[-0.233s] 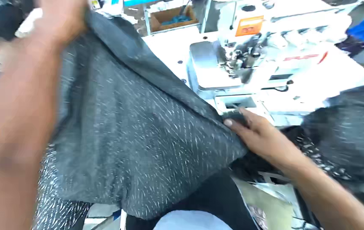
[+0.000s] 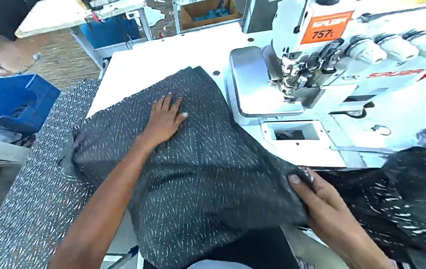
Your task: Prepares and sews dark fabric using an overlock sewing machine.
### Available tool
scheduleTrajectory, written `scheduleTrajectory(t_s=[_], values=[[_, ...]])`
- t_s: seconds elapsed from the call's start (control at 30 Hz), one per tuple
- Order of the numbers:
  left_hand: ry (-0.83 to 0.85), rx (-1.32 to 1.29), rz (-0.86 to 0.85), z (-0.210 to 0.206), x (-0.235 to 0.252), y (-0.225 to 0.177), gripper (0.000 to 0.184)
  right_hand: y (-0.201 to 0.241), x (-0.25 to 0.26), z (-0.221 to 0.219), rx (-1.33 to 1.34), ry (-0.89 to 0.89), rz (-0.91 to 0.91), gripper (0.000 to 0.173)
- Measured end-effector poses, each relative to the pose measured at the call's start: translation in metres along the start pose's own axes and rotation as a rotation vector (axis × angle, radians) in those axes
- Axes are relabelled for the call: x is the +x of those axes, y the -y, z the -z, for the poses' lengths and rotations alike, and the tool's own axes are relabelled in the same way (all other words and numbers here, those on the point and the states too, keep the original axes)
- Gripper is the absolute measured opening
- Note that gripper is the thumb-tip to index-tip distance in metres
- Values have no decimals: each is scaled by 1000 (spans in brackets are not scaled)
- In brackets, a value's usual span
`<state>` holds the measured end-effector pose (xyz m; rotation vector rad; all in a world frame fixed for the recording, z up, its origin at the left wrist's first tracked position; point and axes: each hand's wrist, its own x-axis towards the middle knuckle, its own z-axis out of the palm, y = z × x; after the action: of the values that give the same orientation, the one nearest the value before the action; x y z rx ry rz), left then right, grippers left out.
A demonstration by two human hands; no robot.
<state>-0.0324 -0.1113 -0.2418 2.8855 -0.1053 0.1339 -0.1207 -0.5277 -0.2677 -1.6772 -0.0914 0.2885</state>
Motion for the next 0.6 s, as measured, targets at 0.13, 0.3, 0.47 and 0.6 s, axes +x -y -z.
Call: scheduleTrajectory(t_s=[0.13, 0.3, 0.47, 0.6], values=[[11, 93, 138, 3, -60, 10, 66, 7, -15, 36, -182, 64, -45, 15], [-76, -102, 216, 20, 22, 26, 60, -44, -4, 50, -629, 214, 67, 39], [-108, -168, 46, -4, 49, 9, 40, -61, -43, 92, -940, 238, -185, 40], [-208, -399, -278, -20, -12, -41, 22, -23, -47, 52, -1209, -68, 136, 39]])
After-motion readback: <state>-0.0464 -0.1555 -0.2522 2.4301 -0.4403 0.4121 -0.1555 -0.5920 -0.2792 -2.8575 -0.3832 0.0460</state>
